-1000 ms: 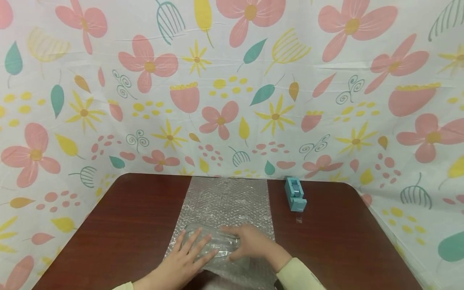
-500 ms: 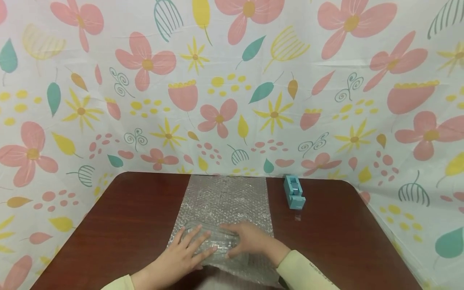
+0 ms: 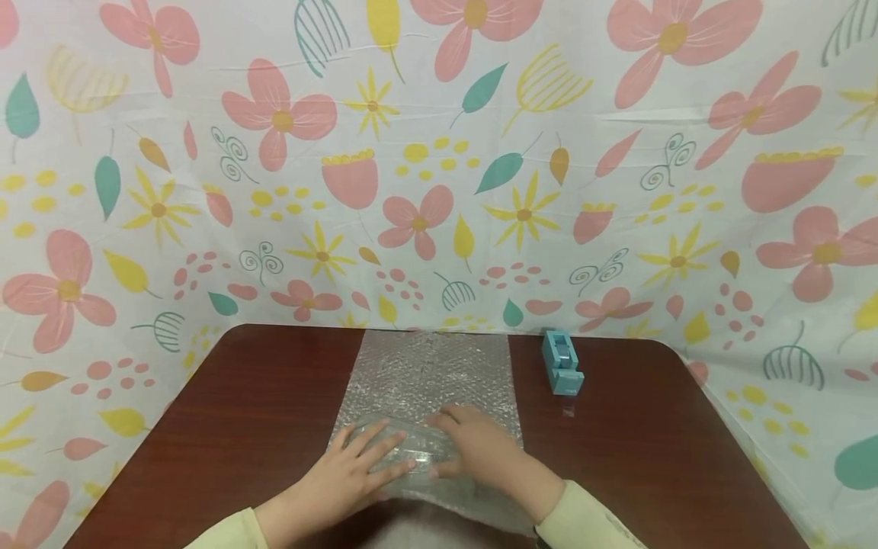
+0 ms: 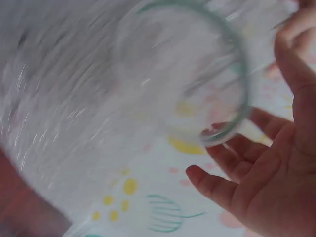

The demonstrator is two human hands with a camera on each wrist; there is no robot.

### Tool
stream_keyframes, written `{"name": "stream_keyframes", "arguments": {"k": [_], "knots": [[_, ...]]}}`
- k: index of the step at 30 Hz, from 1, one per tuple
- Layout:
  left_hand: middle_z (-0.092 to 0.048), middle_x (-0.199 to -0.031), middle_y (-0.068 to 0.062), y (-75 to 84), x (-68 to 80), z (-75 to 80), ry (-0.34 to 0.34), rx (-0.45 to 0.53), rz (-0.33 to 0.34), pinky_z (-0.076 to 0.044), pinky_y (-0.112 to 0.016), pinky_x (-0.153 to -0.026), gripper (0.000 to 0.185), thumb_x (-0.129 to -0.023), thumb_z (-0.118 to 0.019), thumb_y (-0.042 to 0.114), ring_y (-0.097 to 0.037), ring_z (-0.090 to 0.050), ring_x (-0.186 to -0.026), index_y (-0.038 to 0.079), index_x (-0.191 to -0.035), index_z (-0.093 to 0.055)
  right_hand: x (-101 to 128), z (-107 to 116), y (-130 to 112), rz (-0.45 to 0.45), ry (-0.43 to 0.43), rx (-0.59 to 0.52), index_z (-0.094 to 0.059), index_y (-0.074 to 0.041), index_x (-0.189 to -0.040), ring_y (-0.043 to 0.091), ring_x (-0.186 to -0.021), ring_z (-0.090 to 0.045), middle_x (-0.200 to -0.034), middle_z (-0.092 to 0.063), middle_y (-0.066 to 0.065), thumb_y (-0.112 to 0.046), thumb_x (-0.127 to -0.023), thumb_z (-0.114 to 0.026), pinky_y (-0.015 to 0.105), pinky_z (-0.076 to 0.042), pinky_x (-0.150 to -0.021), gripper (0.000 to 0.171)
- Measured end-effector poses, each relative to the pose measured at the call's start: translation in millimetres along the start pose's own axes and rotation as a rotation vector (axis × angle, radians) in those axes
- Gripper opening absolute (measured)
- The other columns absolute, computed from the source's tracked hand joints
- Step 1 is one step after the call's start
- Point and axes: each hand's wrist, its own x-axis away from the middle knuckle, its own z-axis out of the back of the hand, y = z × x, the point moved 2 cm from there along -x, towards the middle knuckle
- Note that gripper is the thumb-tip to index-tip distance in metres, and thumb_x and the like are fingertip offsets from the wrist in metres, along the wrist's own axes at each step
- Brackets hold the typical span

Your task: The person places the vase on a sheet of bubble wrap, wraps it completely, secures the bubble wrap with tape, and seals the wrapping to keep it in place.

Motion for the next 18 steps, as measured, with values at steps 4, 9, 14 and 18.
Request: {"name": "stream_keyframes", "arguments": {"k": [4, 9, 14, 18], "knots": [[-0.053, -0.155, 0.004, -2.5, -2.4, 0.9, -0.031, 0.06, 0.013, -0.057, -0.051, -0.098, 0.06, -0.091, -0.068, 0.056, -0.026, -0.05, -0.144, 0.041, -0.147, -0.054, 23, -6, -19, 0.033, 0.17, 0.044, -0.056, -0.012, -0.145, 0.036, -0.127, -0.062, -0.144, -0.061, 0.013, -0.049, -0.09, -0.074, 0.057, -0.054, -0.1, 0.07], [-0.052, -0.156, 0.003, -5.9, -5.2, 2.5, -0.058, 0.115, 0.029, -0.056, -0.052, -0.1, 0.058, -0.093, -0.068, 0.053, -0.026, -0.049, -0.144, 0.04, -0.147, -0.054, 44, -25, -29, 0.088, 0.363, 0.185, -0.055, -0.016, -0.145, 0.03, -0.125, -0.063, -0.142, -0.061, 0.005, -0.056, -0.092, -0.069, 0.054, -0.056, -0.093, 0.068], [-0.052, -0.155, 0.003, -10.3, -9.5, 3.1, -0.076, 0.184, 0.032, -0.056, -0.052, -0.099, 0.056, -0.093, -0.068, 0.051, -0.026, -0.05, -0.144, 0.039, -0.147, -0.055, 54, -44, -30, 0.065, 0.485, 0.348, -0.045, -0.023, -0.151, 0.026, -0.13, -0.056, -0.145, -0.059, 0.005, -0.066, -0.08, -0.075, 0.053, -0.057, -0.089, 0.088], [-0.054, -0.154, 0.002, -15.4, -13.7, 3.5, -0.089, 0.225, 0.033, -0.056, -0.053, -0.098, 0.056, -0.093, -0.068, 0.05, -0.026, -0.052, -0.143, 0.037, -0.147, -0.055, 56, -59, -28, 0.03, 0.528, 0.513, -0.024, -0.03, -0.162, 0.02, -0.157, -0.021, -0.166, -0.035, 0.002, -0.08, -0.066, -0.074, 0.051, -0.054, -0.092, 0.12]]}}
